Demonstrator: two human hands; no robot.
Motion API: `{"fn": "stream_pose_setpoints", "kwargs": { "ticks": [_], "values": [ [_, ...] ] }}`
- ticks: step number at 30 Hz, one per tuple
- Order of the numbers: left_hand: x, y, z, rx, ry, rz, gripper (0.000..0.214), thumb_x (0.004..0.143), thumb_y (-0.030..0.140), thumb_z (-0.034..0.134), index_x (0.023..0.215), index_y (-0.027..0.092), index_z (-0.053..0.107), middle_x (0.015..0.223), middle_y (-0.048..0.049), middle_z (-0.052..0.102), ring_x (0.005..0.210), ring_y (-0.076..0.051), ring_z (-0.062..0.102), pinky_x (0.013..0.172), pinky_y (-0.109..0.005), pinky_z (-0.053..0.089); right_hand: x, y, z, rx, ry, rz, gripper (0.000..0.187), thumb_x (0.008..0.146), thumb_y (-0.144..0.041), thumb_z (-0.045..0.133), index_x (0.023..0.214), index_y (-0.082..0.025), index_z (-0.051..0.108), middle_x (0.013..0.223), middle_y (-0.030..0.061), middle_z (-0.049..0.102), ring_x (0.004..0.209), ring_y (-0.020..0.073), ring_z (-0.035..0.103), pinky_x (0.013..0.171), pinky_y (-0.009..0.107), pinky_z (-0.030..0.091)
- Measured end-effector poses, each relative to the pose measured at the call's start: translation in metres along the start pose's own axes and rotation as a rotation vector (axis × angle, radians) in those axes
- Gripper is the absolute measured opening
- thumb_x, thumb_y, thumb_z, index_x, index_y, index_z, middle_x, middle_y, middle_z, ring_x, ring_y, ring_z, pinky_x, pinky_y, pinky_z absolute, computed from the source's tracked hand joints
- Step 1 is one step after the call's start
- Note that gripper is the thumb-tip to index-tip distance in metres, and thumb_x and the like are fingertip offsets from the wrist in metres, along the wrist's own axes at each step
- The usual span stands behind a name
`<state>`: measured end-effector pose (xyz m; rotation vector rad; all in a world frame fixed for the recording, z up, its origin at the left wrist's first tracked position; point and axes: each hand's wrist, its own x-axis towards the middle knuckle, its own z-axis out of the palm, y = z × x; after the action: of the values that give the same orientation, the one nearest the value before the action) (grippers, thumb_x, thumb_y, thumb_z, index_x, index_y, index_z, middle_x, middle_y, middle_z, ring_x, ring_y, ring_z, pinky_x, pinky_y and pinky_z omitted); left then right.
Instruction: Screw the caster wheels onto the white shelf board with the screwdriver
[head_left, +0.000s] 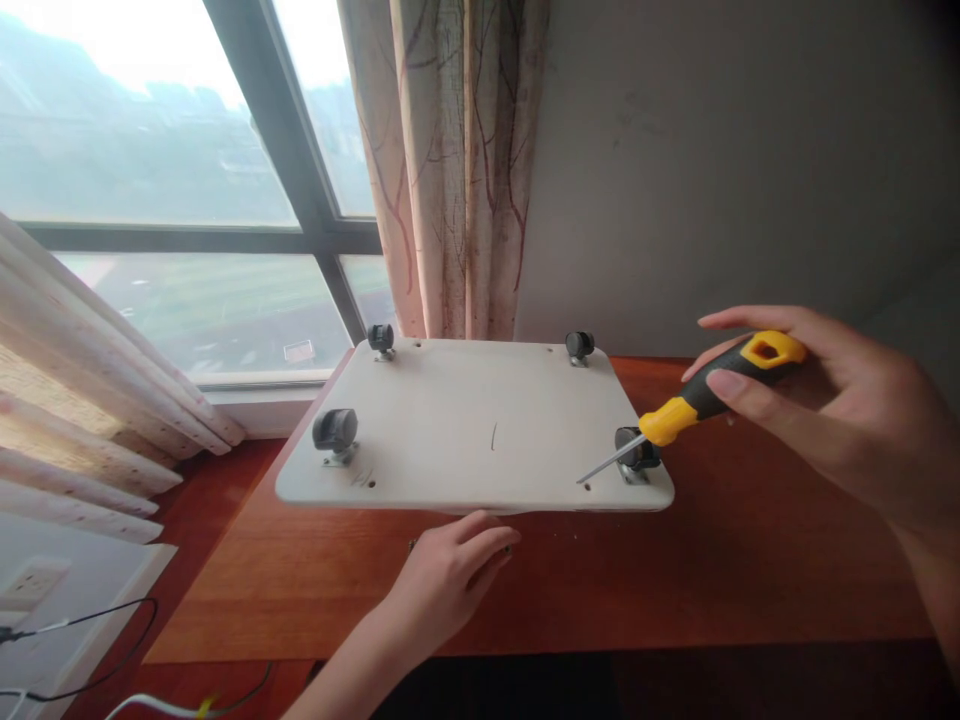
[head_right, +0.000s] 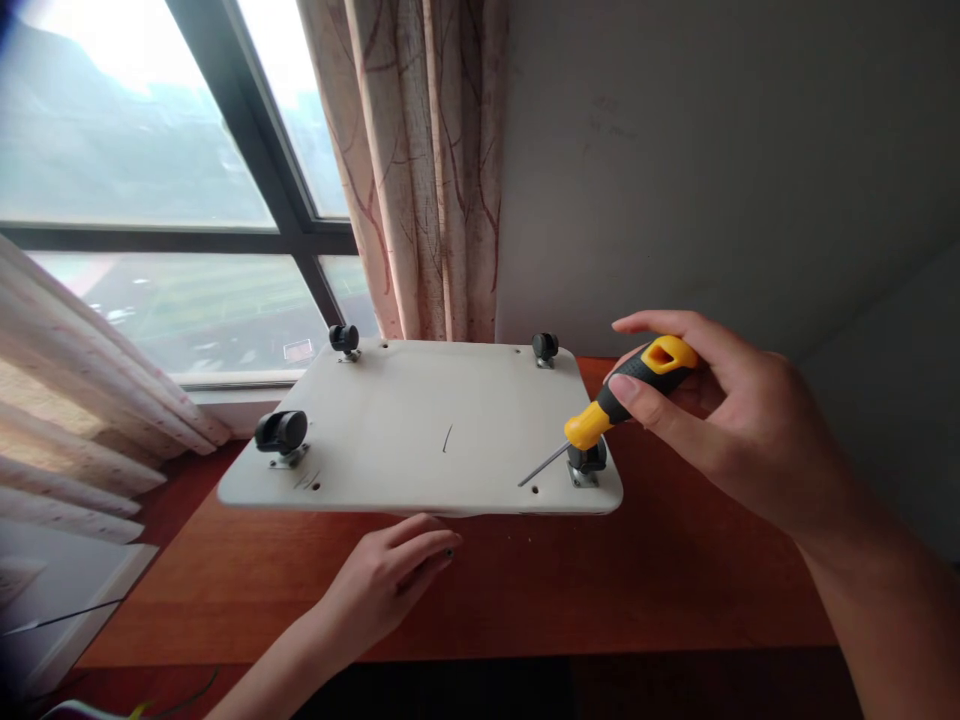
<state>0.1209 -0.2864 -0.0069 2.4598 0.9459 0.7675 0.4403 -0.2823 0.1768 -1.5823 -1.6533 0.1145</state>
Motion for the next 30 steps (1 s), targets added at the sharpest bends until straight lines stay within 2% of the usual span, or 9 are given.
{"fn": "stream_pose_setpoints", "kwargs": {
  "ticks": [2,4,8,12,19,24,30],
  "values": [
    [0.013,0.015,-0.001,-0.176,0.094,-0.015,0.017,0.097,0.014,0.054,0.106,0.022,0.066,0.096,-0.0032,0.072,0.073,-0.011,0.066,0.066,-0.018,0.051,-0.001,-0.005,-0.002,0.029,0.001,-0.008,0.042,0.08,-0.052,0.072,0.119,-0.036,0.07,0.098,-0.0003,0.075,0.085,0.0213,0.073,0.062,0.025,0.056],
    [0.028,0.027,-0.002,-0.25,0.144,-0.06,0.013,0.094,0.012,0.058,0.1,0.022,0.065,0.089,-0.0005,0.07,0.067,-0.008,0.061,0.062,-0.017,0.048,-0.002,-0.012,-0.004,0.065,0.013,-0.012,0.04,0.08,-0.047,0.074,0.118,-0.036,0.07,0.097,0.0,0.076,0.084,0.0222,0.074,0.066,0.028,0.059],
    [0.055,0.039,0.0,-0.313,0.164,-0.135,0.01,0.091,0.012,0.06,0.095,0.021,0.063,0.083,0.001,0.067,0.063,-0.008,0.055,0.058,-0.017,0.045,-0.003,-0.023,-0.007,0.116,0.089,-0.028,0.037,0.077,-0.036,0.076,0.114,-0.035,0.072,0.094,0.0018,0.076,0.084,0.0259,0.075,0.068,0.033,0.061],
    [0.07,0.042,0.006,-0.387,0.157,-0.115,0.011,0.091,0.012,0.059,0.096,0.021,0.063,0.088,-0.0006,0.068,0.068,-0.009,0.06,0.059,-0.018,0.048,-0.003,-0.025,-0.009,0.124,0.091,-0.052,0.037,0.076,-0.037,0.076,0.113,-0.034,0.072,0.092,0.0018,0.076,0.082,0.0268,0.075,0.069,0.036,0.062],
    [0.083,0.045,0.015,-0.398,0.154,-0.089,0.011,0.09,0.011,0.061,0.095,0.02,0.064,0.088,0.0001,0.07,0.072,-0.009,0.064,0.063,-0.017,0.051,-0.005,-0.02,-0.013,0.035,0.045,-0.037,0.04,0.079,-0.041,0.075,0.118,-0.033,0.071,0.093,0.0009,0.076,0.084,0.0244,0.074,0.069,0.033,0.06],
    [0.088,0.046,0.02,-0.413,0.164,-0.076,0.013,0.089,0.01,0.062,0.095,0.02,0.065,0.089,-0.001,0.072,0.076,-0.01,0.067,0.063,-0.016,0.053,-0.006,-0.014,-0.014,-0.051,0.033,-0.064,0.042,0.078,-0.049,0.073,0.118,-0.035,0.071,0.091,0.0001,0.075,0.081,0.0247,0.073,0.072,0.036,0.058],
    [0.09,0.047,0.023,-0.369,0.159,-0.058,0.01,0.09,0.013,0.061,0.096,0.02,0.065,0.088,-0.0016,0.072,0.075,-0.011,0.066,0.065,-0.019,0.054,-0.005,-0.013,-0.013,-0.127,0.032,-0.114,0.041,0.08,-0.051,0.07,0.118,-0.036,0.07,0.091,-0.0007,0.075,0.084,0.0252,0.072,0.078,0.039,0.055]
  ]
}}
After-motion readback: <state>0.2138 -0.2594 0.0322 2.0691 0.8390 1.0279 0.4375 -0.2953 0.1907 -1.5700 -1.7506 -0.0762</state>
